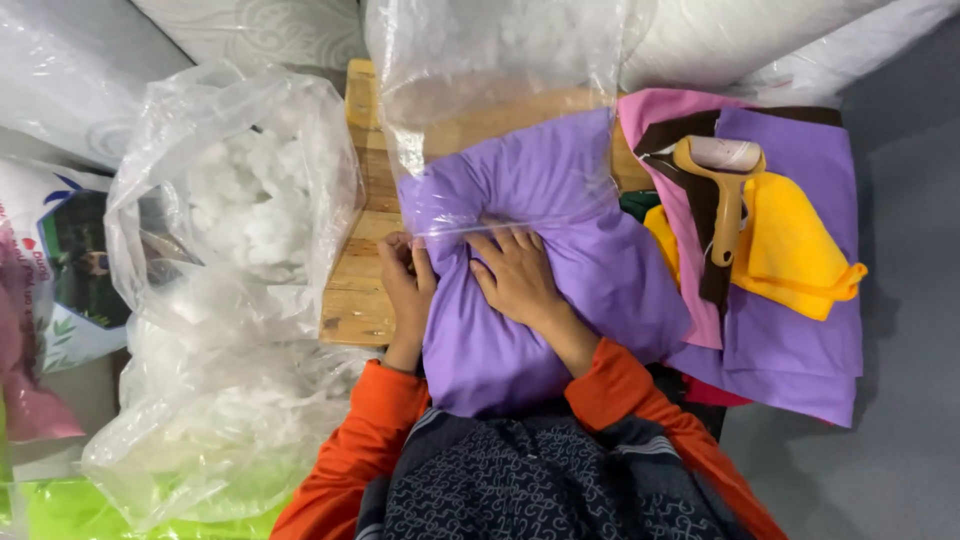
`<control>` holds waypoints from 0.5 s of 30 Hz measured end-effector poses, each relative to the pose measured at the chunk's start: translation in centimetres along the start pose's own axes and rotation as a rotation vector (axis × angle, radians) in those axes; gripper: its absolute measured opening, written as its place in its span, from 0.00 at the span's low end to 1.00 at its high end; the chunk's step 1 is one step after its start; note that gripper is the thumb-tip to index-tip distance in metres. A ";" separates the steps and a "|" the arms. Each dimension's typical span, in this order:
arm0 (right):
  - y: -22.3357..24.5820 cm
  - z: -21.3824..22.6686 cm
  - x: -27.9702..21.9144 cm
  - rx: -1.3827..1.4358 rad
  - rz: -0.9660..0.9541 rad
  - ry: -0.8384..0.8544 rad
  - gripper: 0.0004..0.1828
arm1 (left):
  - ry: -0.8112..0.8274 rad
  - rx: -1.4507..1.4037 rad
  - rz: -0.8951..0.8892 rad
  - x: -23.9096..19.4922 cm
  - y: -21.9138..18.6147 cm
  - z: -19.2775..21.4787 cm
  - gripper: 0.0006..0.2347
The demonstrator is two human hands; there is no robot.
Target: Cleaning a purple pillowcase with a lint roller and stuffing it with white fiberfill.
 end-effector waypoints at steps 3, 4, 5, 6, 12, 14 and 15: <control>-1.2 -0.1 2.1 -0.039 0.011 -0.087 0.17 | -0.018 -0.013 -0.022 0.4 0.0 0.2 0.07; -1.5 0.3 2.6 -0.075 0.024 -0.157 0.16 | -0.026 -0.025 -0.058 0.4 -0.2 0.2 0.06; -1.1 0.3 3.7 -0.074 0.026 -0.153 0.16 | -0.029 -0.025 -0.055 0.3 -0.4 0.3 0.06; -0.3 1.5 4.6 -0.046 0.087 -0.299 0.14 | -0.037 -0.001 -0.076 0.4 -0.9 0.4 0.06; -3.1 -0.8 8.5 0.490 -0.018 -0.079 0.28 | -0.109 0.029 -0.113 0.9 -0.7 0.8 0.05; -3.7 -0.5 10.1 0.603 -0.073 -0.010 0.26 | -0.117 0.054 -0.139 0.8 -1.0 0.8 0.05; -3.6 -1.5 10.7 0.476 -0.183 0.179 0.31 | -0.118 0.082 -0.200 0.7 -1.8 1.0 0.04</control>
Point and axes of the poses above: each hand's wrist, its own x-axis towards the middle knuckle, its own z-axis out of the back of the hand, y = z × x, the point moved 8 cm from there along x, towards the middle knuckle, and after that the axes turned 2 degrees about x, right-handed, at the moved point
